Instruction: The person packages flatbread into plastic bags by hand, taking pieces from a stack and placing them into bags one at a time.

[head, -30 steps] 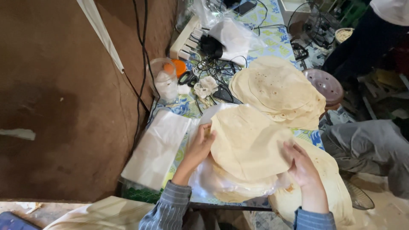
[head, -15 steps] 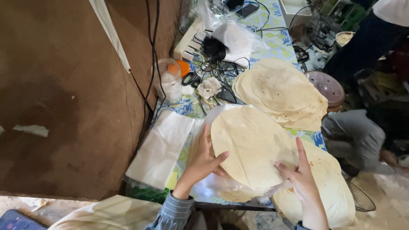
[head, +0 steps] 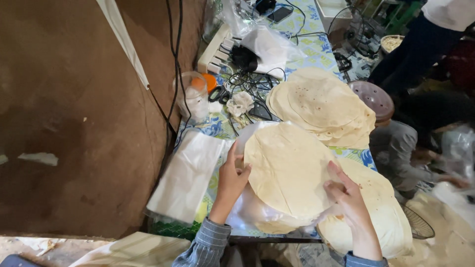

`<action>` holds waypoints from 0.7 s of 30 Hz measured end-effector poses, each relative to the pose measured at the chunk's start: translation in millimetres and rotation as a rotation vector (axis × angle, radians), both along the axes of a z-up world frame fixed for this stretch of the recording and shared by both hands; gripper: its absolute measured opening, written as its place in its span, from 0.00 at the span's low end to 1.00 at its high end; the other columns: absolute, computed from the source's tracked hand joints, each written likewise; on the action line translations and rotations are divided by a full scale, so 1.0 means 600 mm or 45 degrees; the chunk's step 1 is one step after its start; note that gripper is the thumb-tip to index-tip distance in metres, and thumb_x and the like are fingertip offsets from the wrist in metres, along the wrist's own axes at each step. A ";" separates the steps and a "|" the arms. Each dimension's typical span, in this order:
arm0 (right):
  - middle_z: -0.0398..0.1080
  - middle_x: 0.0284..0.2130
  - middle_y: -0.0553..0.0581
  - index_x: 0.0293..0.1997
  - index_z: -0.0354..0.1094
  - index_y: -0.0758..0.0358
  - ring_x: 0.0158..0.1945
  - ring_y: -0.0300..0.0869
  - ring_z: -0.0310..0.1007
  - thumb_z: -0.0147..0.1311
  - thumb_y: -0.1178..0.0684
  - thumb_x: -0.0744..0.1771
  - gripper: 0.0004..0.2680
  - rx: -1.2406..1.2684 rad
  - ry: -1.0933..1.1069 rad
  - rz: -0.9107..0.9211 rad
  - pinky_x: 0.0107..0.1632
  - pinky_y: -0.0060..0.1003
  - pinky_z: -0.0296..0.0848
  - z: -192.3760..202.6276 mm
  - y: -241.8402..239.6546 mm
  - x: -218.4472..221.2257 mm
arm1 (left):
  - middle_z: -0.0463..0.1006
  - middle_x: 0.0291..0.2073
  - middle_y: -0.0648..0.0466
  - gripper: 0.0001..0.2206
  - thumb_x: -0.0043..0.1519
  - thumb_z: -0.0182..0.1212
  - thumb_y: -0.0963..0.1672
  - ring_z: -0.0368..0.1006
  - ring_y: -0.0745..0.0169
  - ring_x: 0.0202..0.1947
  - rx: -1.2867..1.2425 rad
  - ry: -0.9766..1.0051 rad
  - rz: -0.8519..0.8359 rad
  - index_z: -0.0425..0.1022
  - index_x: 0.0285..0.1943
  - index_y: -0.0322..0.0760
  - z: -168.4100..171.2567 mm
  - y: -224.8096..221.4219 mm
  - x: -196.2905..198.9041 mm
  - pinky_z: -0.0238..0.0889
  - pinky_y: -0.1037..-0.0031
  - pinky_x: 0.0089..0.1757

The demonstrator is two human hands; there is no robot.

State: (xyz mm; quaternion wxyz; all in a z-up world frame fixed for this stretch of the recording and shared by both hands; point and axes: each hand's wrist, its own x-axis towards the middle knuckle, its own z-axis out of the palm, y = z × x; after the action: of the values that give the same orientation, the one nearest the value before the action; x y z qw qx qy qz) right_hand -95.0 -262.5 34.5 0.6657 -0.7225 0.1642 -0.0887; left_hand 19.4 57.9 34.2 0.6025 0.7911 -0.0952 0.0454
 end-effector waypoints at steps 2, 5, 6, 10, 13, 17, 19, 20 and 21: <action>0.68 0.43 0.47 0.74 0.58 0.56 0.32 0.30 0.62 0.54 0.66 0.63 0.28 0.016 0.038 0.006 0.35 0.25 0.65 0.044 0.025 -0.007 | 0.82 0.48 0.48 0.39 0.56 0.68 0.42 0.80 0.55 0.29 -0.011 0.017 -0.020 0.52 0.78 0.41 0.017 0.004 -0.007 0.73 0.69 0.33; 0.68 0.55 0.50 0.74 0.54 0.55 0.36 0.33 0.71 0.58 0.66 0.60 0.32 0.009 0.107 0.031 0.35 0.30 0.74 0.082 0.052 -0.020 | 0.80 0.51 0.46 0.41 0.55 0.70 0.42 0.79 0.55 0.28 0.007 0.029 -0.062 0.50 0.78 0.39 0.029 0.008 -0.018 0.72 0.69 0.33; 0.65 0.59 0.51 0.75 0.51 0.53 0.38 0.34 0.74 0.60 0.67 0.59 0.34 -0.018 0.131 0.049 0.34 0.33 0.78 0.091 0.058 -0.022 | 0.78 0.52 0.45 0.43 0.54 0.71 0.42 0.78 0.55 0.28 0.033 0.016 -0.085 0.48 0.77 0.37 0.032 0.009 -0.019 0.72 0.70 0.33; 0.65 0.60 0.57 0.77 0.51 0.52 0.38 0.36 0.76 0.62 0.67 0.59 0.36 -0.040 0.142 0.079 0.34 0.34 0.78 0.053 0.041 -0.031 | 0.74 0.58 0.39 0.44 0.53 0.74 0.41 0.75 0.53 0.47 0.038 -0.284 -0.084 0.49 0.78 0.32 0.012 0.010 -0.026 0.74 0.71 0.35; 0.65 0.61 0.60 0.75 0.54 0.53 0.33 0.38 0.74 0.61 0.67 0.60 0.33 -0.090 0.156 0.044 0.33 0.34 0.77 0.047 0.043 -0.034 | 0.73 0.58 0.40 0.45 0.52 0.73 0.41 0.76 0.55 0.42 0.087 -0.269 -0.056 0.49 0.79 0.33 0.044 0.015 -0.041 0.73 0.70 0.36; 0.61 0.63 0.53 0.68 0.62 0.57 0.31 0.36 0.73 0.56 0.64 0.63 0.24 -0.175 0.072 -0.030 0.29 0.34 0.76 0.035 0.044 -0.034 | 0.76 0.55 0.48 0.39 0.54 0.68 0.41 0.76 0.56 0.26 0.051 0.177 -0.077 0.54 0.76 0.40 0.071 0.024 -0.044 0.72 0.69 0.34; 0.61 0.63 0.53 0.67 0.64 0.58 0.31 0.36 0.74 0.54 0.63 0.65 0.21 -0.202 0.071 -0.055 0.27 0.34 0.75 0.024 0.041 -0.029 | 0.78 0.54 0.50 0.36 0.54 0.67 0.42 0.77 0.58 0.26 0.045 0.191 -0.064 0.59 0.74 0.40 0.053 0.043 -0.031 0.72 0.69 0.34; 0.61 0.63 0.53 0.66 0.64 0.57 0.29 0.37 0.73 0.53 0.63 0.65 0.20 -0.237 0.068 -0.078 0.26 0.34 0.74 0.013 0.036 -0.030 | 0.80 0.52 0.50 0.32 0.57 0.66 0.44 0.78 0.59 0.31 0.128 0.213 -0.015 0.62 0.73 0.40 0.042 0.058 -0.023 0.73 0.70 0.38; 0.60 0.63 0.53 0.65 0.65 0.57 0.28 0.37 0.73 0.53 0.63 0.65 0.19 -0.273 0.064 -0.101 0.24 0.34 0.73 0.002 0.031 -0.031 | 0.82 0.51 0.51 0.29 0.60 0.66 0.47 0.79 0.60 0.36 0.211 0.235 0.034 0.65 0.72 0.41 0.030 0.071 -0.015 0.73 0.71 0.41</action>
State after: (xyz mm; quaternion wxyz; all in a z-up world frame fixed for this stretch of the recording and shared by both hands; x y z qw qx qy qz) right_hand -113.5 -243.9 35.7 0.5762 -0.7845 0.1990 -0.1140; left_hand 10.7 100.6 52.3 0.5406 0.8402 -0.0322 -0.0275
